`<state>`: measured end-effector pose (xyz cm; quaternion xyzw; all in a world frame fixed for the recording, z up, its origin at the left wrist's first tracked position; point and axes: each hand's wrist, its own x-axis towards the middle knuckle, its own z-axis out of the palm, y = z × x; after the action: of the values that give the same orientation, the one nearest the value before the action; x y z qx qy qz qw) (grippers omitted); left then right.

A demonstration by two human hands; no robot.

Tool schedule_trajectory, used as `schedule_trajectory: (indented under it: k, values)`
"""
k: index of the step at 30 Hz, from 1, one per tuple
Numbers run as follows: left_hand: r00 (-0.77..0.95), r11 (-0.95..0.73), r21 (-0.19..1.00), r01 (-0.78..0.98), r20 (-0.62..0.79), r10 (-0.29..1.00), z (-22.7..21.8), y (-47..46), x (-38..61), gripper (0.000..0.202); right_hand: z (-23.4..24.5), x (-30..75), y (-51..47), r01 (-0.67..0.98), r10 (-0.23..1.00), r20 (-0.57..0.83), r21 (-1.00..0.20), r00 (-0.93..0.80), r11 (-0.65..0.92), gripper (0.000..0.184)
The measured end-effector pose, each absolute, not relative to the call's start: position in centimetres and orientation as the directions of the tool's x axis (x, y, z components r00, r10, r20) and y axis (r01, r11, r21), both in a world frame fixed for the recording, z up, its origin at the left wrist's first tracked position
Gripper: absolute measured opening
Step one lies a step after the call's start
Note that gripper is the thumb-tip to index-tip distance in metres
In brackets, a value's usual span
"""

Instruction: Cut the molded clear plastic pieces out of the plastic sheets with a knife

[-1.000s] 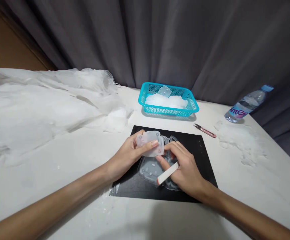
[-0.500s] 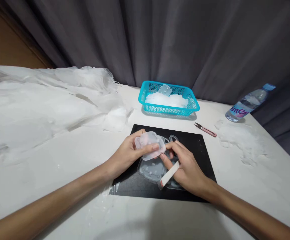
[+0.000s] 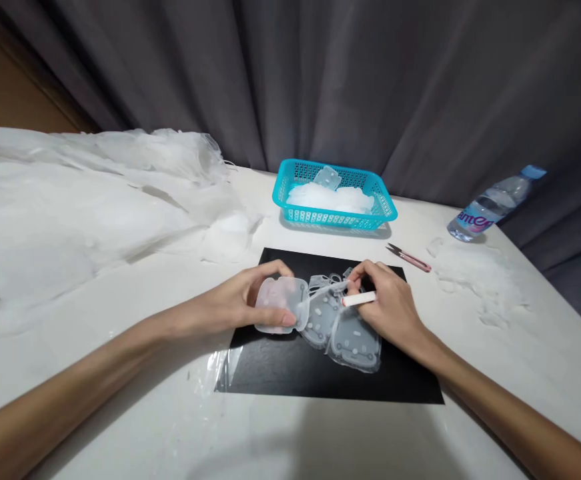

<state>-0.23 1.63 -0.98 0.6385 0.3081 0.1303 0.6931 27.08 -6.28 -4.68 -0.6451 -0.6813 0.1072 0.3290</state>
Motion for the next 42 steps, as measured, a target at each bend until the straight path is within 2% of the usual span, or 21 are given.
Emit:
schedule_trajectory:
  k: [3,5,8,12,20,25,28,31,33,36,40,42]
  values:
    - [0.783,0.072,0.971,0.230,-0.228,0.579,-0.7,1.8,-0.1,0.039,-4.0,26.8,-6.7,0.728,0.962,0.269,-0.648,-0.056,0.223,0.018]
    - [0.792,0.059,0.971,0.232,-0.224,0.567,-0.6,1.4,0.3,0.033,-3.4,26.4,-7.1,0.658,0.943,0.312,-0.687,-0.115,0.308,0.030]
    - [0.783,0.081,0.971,0.226,-0.231,0.577,-0.5,0.6,0.8,0.033,-2.7,25.8,-7.6,0.590,0.903,0.384,-0.690,-0.192,0.419,0.039]
    - [0.776,0.070,0.976,0.207,-0.207,0.596,-0.7,-0.1,1.5,0.033,-2.7,24.9,-7.9,0.583,0.903,0.320,-0.689,-0.288,0.430,0.051]
    - [0.772,0.081,0.985,0.154,-0.171,0.612,-1.4,-0.1,1.7,0.030,-3.2,24.8,-8.0,0.461,0.940,0.207,-0.830,-0.270,0.315,0.035]
    - [0.750,0.102,0.979,0.175,-0.200,0.630,-1.6,-0.2,1.7,0.031,-2.2,24.4,-8.2,0.394,0.957,0.151,-0.887,-0.249,0.242,0.028]
    - [0.757,0.108,0.970,0.219,-0.239,0.608,-1.6,-0.3,1.5,0.034,-2.6,24.9,-7.7,0.463,0.956,0.210,-0.840,-0.203,0.283,0.024]
    - [0.798,0.141,0.934,0.329,-0.355,0.488,-1.5,-0.6,1.2,0.036,-3.3,26.7,-6.3,0.555,0.936,0.349,-0.787,0.045,0.267,0.018]
    - [0.807,0.139,0.923,0.358,-0.381,0.450,-1.5,-0.6,1.1,0.035,-3.6,27.9,-5.5,0.607,0.918,0.370,-0.766,0.143,0.214,0.017]
    - [0.809,0.163,0.948,0.274,-0.319,0.494,-1.3,-0.4,1.2,0.029,-3.2,28.5,-5.4,0.730,0.932,0.359,-0.652,0.058,0.205,0.022]
    - [0.823,0.246,0.961,0.130,-0.243,0.514,-1.1,-0.1,1.3,0.020,-2.1,27.1,-7.1,0.842,0.843,0.538,-0.448,-0.014,0.300,0.028]
    - [0.818,0.217,0.970,0.112,-0.214,0.534,-1.0,-0.2,1.4,0.019,-1.6,25.9,-8.2,0.825,0.815,0.576,-0.429,-0.063,0.367,0.025]
